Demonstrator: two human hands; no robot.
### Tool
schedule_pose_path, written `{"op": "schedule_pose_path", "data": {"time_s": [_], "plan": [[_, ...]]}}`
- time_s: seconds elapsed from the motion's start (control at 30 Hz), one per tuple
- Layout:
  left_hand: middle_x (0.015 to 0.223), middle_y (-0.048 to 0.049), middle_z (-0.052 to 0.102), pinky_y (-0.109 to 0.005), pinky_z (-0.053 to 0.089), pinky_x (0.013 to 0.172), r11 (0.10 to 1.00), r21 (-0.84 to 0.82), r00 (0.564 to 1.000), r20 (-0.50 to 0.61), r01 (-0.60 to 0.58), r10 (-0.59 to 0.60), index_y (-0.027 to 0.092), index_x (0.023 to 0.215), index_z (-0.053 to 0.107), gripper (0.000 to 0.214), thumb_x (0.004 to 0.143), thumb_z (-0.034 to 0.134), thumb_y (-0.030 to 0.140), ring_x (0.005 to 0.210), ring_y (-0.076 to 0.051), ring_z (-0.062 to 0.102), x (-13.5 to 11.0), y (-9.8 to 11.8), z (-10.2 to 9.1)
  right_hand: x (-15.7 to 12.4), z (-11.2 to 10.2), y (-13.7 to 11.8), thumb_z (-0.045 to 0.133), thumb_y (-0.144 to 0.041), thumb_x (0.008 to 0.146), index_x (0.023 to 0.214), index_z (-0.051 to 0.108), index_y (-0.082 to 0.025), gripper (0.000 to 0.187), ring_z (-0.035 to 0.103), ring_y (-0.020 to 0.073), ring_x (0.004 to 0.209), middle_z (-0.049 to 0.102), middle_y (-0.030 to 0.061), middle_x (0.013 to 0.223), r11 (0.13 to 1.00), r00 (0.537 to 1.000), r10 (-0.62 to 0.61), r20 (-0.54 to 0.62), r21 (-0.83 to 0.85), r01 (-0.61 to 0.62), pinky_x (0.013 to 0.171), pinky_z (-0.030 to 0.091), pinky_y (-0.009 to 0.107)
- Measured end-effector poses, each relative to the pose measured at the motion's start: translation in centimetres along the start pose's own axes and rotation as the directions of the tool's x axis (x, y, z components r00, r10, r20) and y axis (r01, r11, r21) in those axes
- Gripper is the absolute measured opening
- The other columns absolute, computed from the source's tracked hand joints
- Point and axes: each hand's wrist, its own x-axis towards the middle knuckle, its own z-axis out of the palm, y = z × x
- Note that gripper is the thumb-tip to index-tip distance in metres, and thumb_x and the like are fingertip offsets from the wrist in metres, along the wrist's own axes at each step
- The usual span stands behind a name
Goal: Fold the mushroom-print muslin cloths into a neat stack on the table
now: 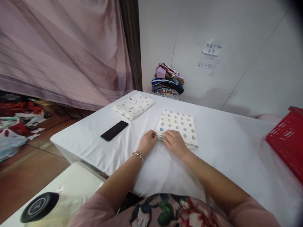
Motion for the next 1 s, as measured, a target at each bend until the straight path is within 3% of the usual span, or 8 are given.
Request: {"op": "schedule_pose_path", "data": {"time_s": [0.2,0.43,0.77,0.9,1.0], "plan": [[0.067,0.0031,0.057,-0.022,0.04,0.059,1.0,-0.023,1.0,-0.002,-0.02,0.02,0.019,0.074,0.054,0.008,0.069,0.05,0.015,0.062,-0.011,0.052,0.2,-0.3,0.1,2.3,3.1,-0.7,0.05,-0.022,0.088,0.09,0.059,-0.019,0.009,0.049,0.0206,0.087,0.058,0.0068,0.092,0.995,0.995,0.062,0.081,-0.084,-0.056,0.072,0.032,0.031],[0.063,0.0032,0.054,-0.022,0.038,0.057,0.998,0.04,0.999,0.014,-0.047,0.046,0.019,0.071,0.052,0.01,0.065,0.049,0.011,0.06,-0.011,0.05,0.2,-0.5,-0.2,3.0,4.6,-0.2,0.046,-0.015,0.084,0.083,0.057,-0.018,0.011,0.046,0.0203,0.081,0.055,0.0059,0.085,0.988,0.993,0.102,0.054,-0.123,-0.095,0.068,0.03,0.031],[0.062,0.0042,0.053,-0.021,0.038,0.056,1.0,-0.031,1.0,0.02,0.004,-0.004,0.019,0.072,0.054,0.007,0.067,0.05,0.015,0.058,-0.01,0.048,0.2,-0.7,-0.4,1.9,4.2,-0.2,0.045,-0.021,0.088,0.096,0.057,-0.017,0.015,0.047,0.0214,0.092,0.056,0.0081,0.099,1.0,1.0,0.008,0.008,0.009,-0.008,0.077,0.035,0.032],[0.062,0.004,0.053,-0.022,0.039,0.057,0.998,-0.054,0.999,0.025,0.027,-0.025,0.019,0.073,0.055,0.008,0.067,0.051,0.016,0.058,-0.01,0.049,0.2,-0.5,-0.5,1.5,4.1,-0.6,0.045,-0.023,0.088,0.085,0.059,-0.017,0.015,0.049,0.0218,0.091,0.058,0.0091,0.097,0.999,0.998,0.041,-0.046,0.031,-0.039,0.078,0.036,0.033],[0.062,0.0037,0.054,-0.022,0.039,0.057,0.997,-0.069,0.999,0.038,0.028,-0.026,0.018,0.073,0.056,0.008,0.067,0.051,0.016,0.058,-0.01,0.05,0.2,-0.6,-0.5,1.0,3.8,-1.3,0.045,-0.024,0.087,0.079,0.061,-0.02,0.019,0.053,0.0187,0.078,0.061,0.0049,0.081,0.972,0.985,0.169,0.023,0.164,-0.17,0.07,0.039,0.03]]}}
